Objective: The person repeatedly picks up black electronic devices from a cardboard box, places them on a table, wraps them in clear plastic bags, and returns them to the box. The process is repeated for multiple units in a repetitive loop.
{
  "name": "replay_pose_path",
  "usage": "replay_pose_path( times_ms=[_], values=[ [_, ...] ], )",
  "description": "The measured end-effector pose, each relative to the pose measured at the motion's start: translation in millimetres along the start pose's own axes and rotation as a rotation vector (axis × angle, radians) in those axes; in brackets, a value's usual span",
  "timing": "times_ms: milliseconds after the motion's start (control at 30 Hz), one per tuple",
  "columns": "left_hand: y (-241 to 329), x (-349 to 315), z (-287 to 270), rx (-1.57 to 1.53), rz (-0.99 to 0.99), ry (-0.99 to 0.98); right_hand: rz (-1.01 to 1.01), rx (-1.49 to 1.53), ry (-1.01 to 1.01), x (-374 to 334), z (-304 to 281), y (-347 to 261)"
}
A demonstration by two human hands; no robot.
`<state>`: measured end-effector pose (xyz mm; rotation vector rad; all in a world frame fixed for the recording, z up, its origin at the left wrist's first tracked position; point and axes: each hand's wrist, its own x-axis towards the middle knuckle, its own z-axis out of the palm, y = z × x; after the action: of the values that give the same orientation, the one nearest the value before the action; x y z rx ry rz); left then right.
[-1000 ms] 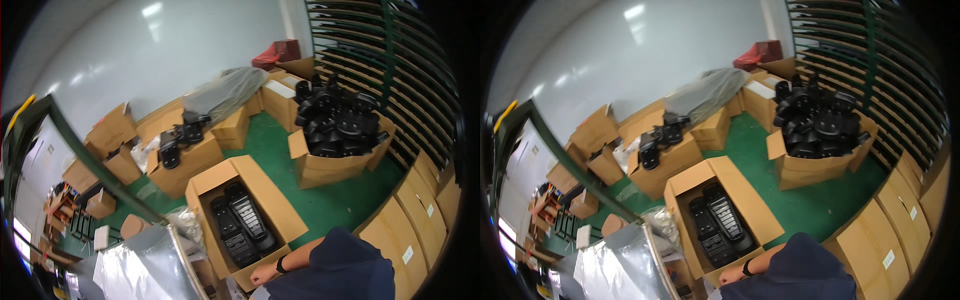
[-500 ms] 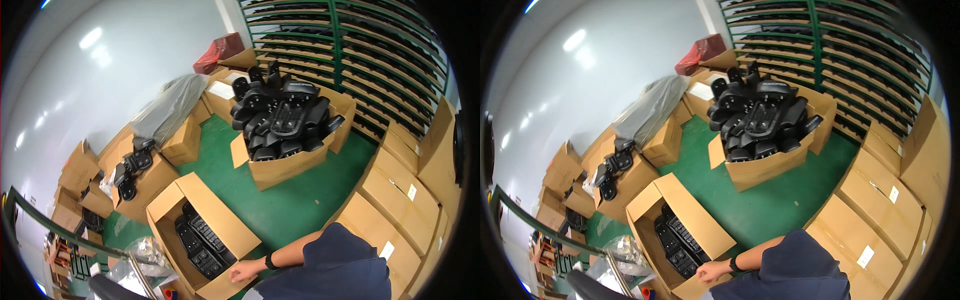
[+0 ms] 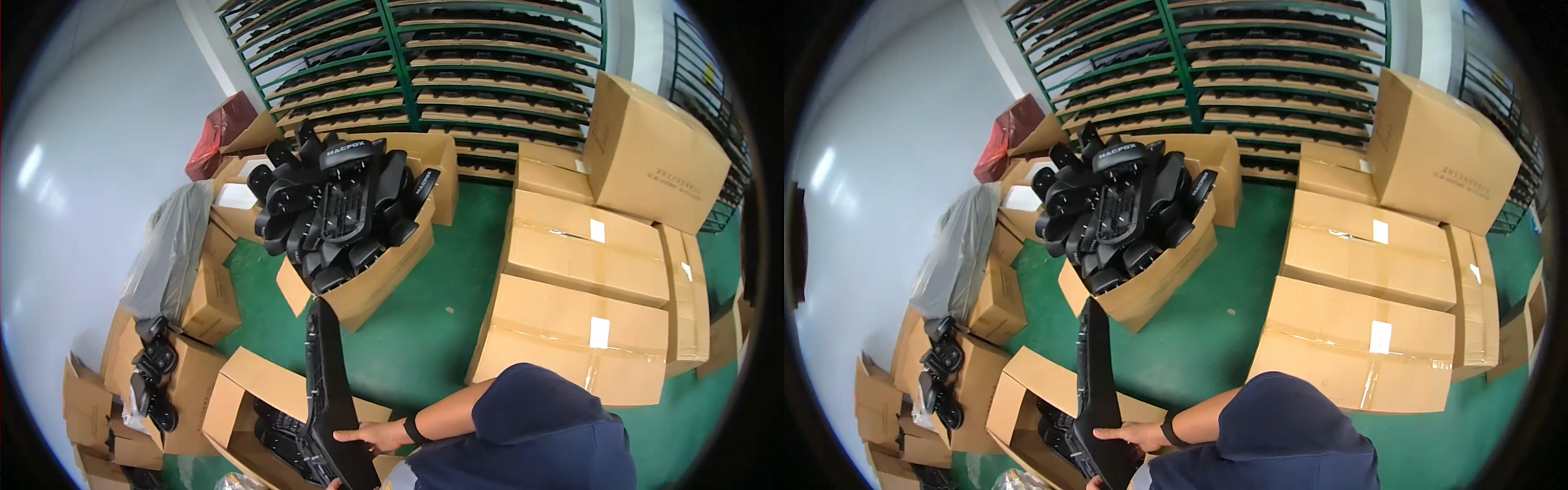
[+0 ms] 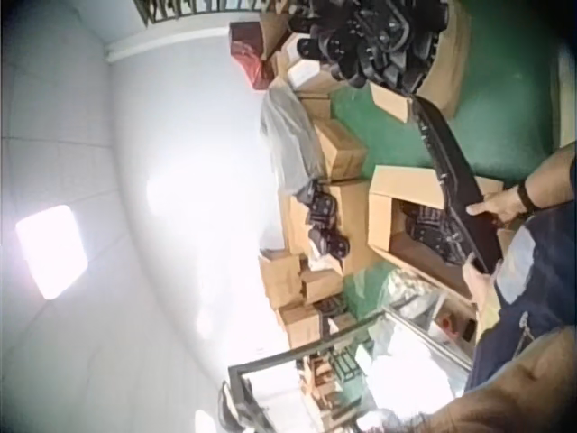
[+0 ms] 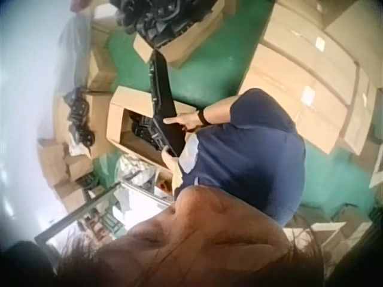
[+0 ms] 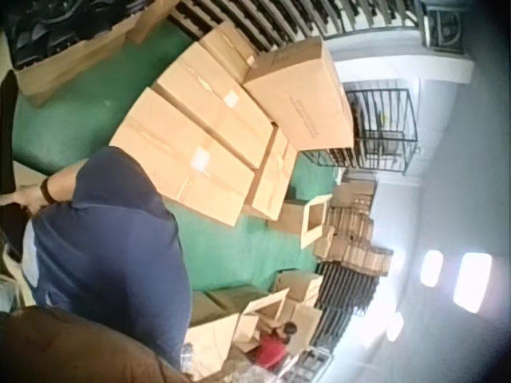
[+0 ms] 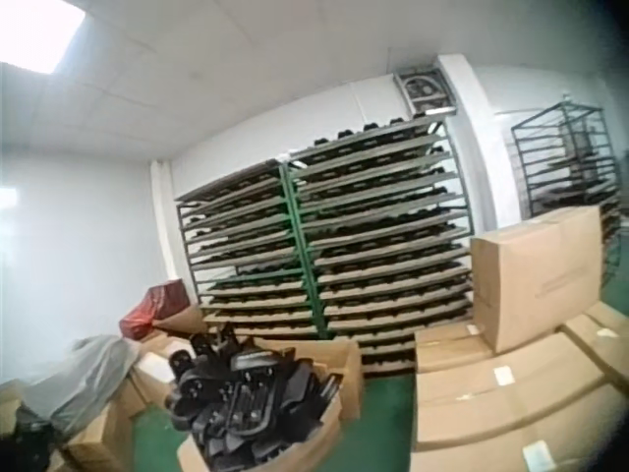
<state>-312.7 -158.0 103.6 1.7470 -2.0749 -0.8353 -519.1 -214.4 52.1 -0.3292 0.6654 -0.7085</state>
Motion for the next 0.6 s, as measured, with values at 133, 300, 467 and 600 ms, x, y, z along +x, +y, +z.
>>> replay_pose_path(
  times_ms=[133, 300, 467, 600],
  values=[
    [-16.3, 30.8, 4.3, 0.129, 0.203, -0.059, -0.131, 0.070, 0.221, -5.6, -4.5, -26.2],
    [-20.5, 52.7, -10.6, 0.345, 0.370, -0.118, -0.100, 0.239, 0.392, -15.1, -6.6, -40.6],
    [-2.2, 69.7, -24.5, 0.441, 0.478, -0.268, -0.018, 0.428, 0.578, -20.7, -19.5, -31.3],
    [-16.7, 83.0, -10.1, 0.298, 0.580, -0.257, -0.093, 0.426, 0.617, -25.3, -36.7, -27.9]
  ],
)
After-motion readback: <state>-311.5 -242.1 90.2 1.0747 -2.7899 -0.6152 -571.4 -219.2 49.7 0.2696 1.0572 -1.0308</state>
